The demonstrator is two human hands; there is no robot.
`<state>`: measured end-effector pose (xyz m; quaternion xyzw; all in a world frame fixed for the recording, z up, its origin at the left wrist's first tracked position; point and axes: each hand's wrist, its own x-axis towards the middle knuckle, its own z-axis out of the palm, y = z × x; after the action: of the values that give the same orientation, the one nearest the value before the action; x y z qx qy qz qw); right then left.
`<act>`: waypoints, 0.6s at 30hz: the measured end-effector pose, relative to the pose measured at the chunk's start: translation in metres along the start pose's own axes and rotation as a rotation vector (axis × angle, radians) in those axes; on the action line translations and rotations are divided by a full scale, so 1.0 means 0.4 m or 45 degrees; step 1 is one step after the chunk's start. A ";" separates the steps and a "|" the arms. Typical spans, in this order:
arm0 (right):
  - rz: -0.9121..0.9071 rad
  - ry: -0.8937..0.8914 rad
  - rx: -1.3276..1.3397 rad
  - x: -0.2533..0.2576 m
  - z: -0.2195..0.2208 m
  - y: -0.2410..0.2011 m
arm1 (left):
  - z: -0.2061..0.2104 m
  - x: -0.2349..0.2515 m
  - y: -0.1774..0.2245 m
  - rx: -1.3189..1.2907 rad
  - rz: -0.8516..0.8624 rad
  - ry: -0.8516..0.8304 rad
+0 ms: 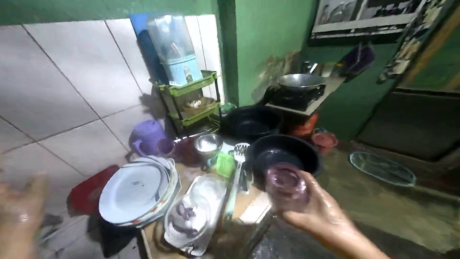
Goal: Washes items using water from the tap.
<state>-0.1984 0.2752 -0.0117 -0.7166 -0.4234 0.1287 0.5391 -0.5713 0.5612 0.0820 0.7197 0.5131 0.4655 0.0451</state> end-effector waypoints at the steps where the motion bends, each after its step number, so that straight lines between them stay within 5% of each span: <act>1: 0.029 0.094 -0.083 -0.012 -0.056 0.050 | 0.056 -0.005 -0.060 -0.010 0.238 -0.127; 6: 0.299 0.286 -0.353 -0.048 -0.245 0.170 | 0.336 -0.102 0.107 -0.186 0.081 -0.493; 11: 0.246 0.329 -0.541 -0.030 -0.268 0.240 | 0.511 -0.115 0.170 -0.125 0.101 -0.909; 18: 0.228 0.061 0.064 0.041 -0.064 0.210 | 0.473 -0.125 0.167 0.129 0.213 -1.420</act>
<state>-0.1328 0.2656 -0.0712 -0.7407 -0.3414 0.1699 0.5532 -0.3913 0.5689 -0.0191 0.8962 0.3744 -0.0085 0.2379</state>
